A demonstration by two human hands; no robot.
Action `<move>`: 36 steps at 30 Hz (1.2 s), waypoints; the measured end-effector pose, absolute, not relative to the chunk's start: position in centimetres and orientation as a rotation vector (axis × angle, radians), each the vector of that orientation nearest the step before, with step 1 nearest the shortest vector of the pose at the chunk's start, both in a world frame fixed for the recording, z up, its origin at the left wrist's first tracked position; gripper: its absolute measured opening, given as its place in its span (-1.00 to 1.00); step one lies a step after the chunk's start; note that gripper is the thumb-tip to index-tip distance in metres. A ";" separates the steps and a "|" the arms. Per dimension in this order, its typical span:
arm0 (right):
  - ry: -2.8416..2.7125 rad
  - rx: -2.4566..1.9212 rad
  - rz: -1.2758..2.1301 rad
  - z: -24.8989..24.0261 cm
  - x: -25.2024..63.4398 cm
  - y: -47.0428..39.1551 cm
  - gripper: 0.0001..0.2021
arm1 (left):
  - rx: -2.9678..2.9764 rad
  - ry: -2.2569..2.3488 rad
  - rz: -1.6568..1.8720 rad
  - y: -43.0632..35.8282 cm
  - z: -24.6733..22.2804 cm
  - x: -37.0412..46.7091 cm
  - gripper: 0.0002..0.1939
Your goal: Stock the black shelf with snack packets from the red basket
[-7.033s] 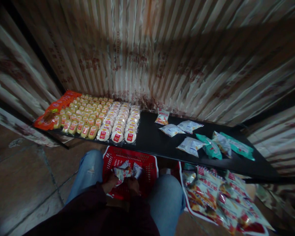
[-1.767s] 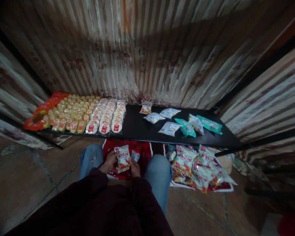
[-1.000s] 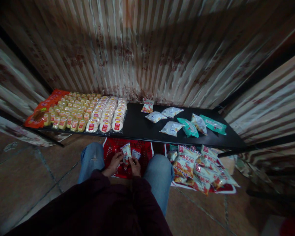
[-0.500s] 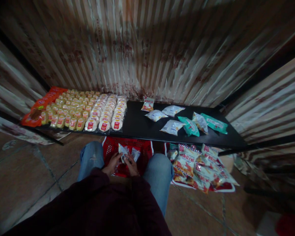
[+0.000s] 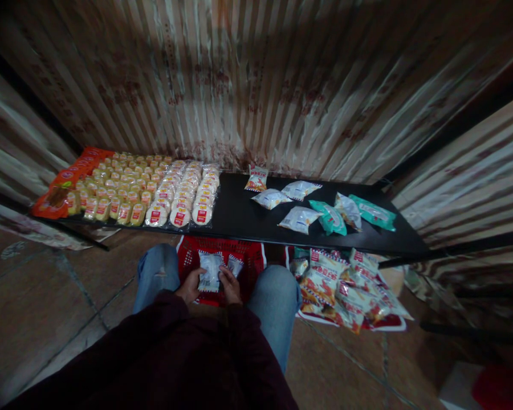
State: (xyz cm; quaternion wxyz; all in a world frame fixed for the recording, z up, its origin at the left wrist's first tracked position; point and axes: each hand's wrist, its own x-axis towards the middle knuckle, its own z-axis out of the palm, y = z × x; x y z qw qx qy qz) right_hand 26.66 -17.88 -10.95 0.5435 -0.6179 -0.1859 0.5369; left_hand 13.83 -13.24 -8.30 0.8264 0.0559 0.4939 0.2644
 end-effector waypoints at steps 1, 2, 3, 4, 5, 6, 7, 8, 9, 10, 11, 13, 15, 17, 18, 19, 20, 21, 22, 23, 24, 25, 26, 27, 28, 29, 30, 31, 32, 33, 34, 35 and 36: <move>-0.453 -1.466 1.266 -11.0 26.6 -17.9 -0.56 | 0.111 1.035 0.552 -13.3 -8.2 13.8 -0.62; -0.467 -1.463 1.258 -11.0 26.6 -17.9 -0.54 | 0.106 1.023 0.546 -13.3 -8.0 13.8 -0.61; -0.483 -1.461 1.251 -10.9 26.6 -17.9 -0.53 | 0.103 1.012 0.545 -13.3 -7.9 13.8 -0.60; -0.500 -1.460 1.245 -10.9 26.7 -18.0 -0.53 | 0.102 1.001 0.545 -13.3 -7.7 13.8 -0.60; -0.518 -1.461 1.238 -10.7 26.7 -18.0 -0.52 | 0.101 0.991 0.547 -13.3 -7.5 13.8 -0.59; -0.539 -1.463 1.230 -10.6 26.7 -18.1 -0.52 | 0.101 0.979 0.550 -13.3 -7.3 13.8 -0.59; -0.561 -1.466 1.219 -10.4 26.7 -18.1 -0.52 | 0.102 0.966 0.554 -13.4 -7.1 13.8 -0.59; -0.584 -1.472 1.203 -10.2 26.7 -18.1 -0.53 | 0.104 0.952 0.558 -13.4 -6.9 13.8 -0.59; -0.606 -1.481 1.180 -10.0 26.7 -18.2 -0.54 | 0.107 0.938 0.563 -13.5 -6.6 13.8 -0.58; -0.624 -1.491 1.153 -9.8 26.7 -18.2 -0.55 | 0.110 0.924 0.567 -13.5 -6.4 13.8 -0.58; -0.637 -1.499 1.127 -9.7 26.7 -18.2 -0.56 | 0.114 0.909 0.572 -13.6 -6.1 13.8 -0.57; -0.690 -1.533 1.030 -9.4 26.8 -18.2 -0.59 | 0.122 0.883 0.583 -13.8 -5.6 13.8 -0.56; -0.812 -1.598 0.870 -9.3 26.9 -18.3 -0.64 | 0.128 0.861 0.594 -13.9 -5.1 13.7 -0.55; -0.974 -1.657 0.708 -9.2 27.0 -18.4 -0.68 | 0.132 0.844 0.608 -13.9 -4.7 13.7 -0.55; -1.042 -1.674 0.656 -9.2 27.1 -18.4 -0.68 | 0.133 0.838 0.617 -14.0 -4.6 13.7 -0.56; -1.085 -1.680 0.633 -9.2 27.1 -18.5 -0.68 | 0.135 0.834 0.627 -14.0 -4.5 13.7 -0.56; -1.108 -1.682 0.626 -9.2 27.2 -18.6 -0.67 | 0.137 0.831 0.638 -14.0 -4.5 13.7 -0.57; -1.112 -1.681 0.628 -9.2 27.2 -18.6 -0.67 | 0.139 0.830 0.648 -14.0 -4.5 13.7 -0.58; -1.101 -1.679 0.639 -9.2 27.2 -18.7 -0.66 | 0.142 0.830 0.664 -14.0 -4.6 13.7 -0.60; -1.079 -1.680 0.659 -9.1 27.2 -18.8 -0.65 | 0.148 0.830 0.679 -14.0 -4.8 13.7 -0.61; -1.050 -1.682 0.686 -9.0 27.2 -18.8 -0.64 | 0.155 0.835 0.691 -14.0 -5.0 13.6 -0.63; -1.018 -1.685 0.722 -8.8 27.2 -18.9 -0.62 | 0.164 0.848 0.697 -14.1 -5.3 13.6 -0.64; -0.978 -1.692 0.767 -8.6 27.1 -19.0 -0.60 | 0.176 0.870 0.696 -14.1 -5.6 13.5 -0.65; -0.934 -1.696 0.824 -8.4 27.1 -19.0 -0.58 | 0.193 0.895 0.691 -14.1 -5.9 13.4 -0.65; -0.887 -1.691 0.891 -8.1 27.0 -19.1 -0.55 | 0.217 0.917 0.684 -14.2 -6.3 13.3 -0.65; -0.838 -1.676 0.957 -7.8 26.9 -19.1 -0.53 | 0.247 0.931 0.679 -14.2 -6.6 13.2 -0.64; -0.789 -1.650 1.019 -7.5 26.9 -19.2 -0.50 | 0.282 0.937 0.679 -14.2 -6.8 13.1 -0.61; -0.740 -1.620 1.070 -7.2 26.8 -19.2 -0.48 | 0.318 0.936 0.681 -14.3 -7.1 13.1 -0.58; -0.696 -1.589 1.111 -7.0 26.8 -19.2 -0.46 | 0.351 0.931 0.687 -14.3 -7.2 13.0 -0.54; -0.659 -1.559 1.145 -6.7 26.7 -19.2 -0.44 | 0.381 0.925 0.693 -14.4 -7.4 13.0 -0.52; -0.629 -1.529 1.178 -6.6 26.7 -19.2 -0.41 | 0.406 0.920 0.698 -14.4 -7.4 13.0 -0.51; -0.613 -1.494 1.221 -6.4 26.6 -19.2 -0.38 | 0.426 0.912 0.703 -14.5 -7.4 13.0 -0.49; -0.607 -1.455 1.265 -6.3 26.5 -19.2 -0.35 | 0.442 0.897 0.712 -14.6 -7.4 13.1 -0.48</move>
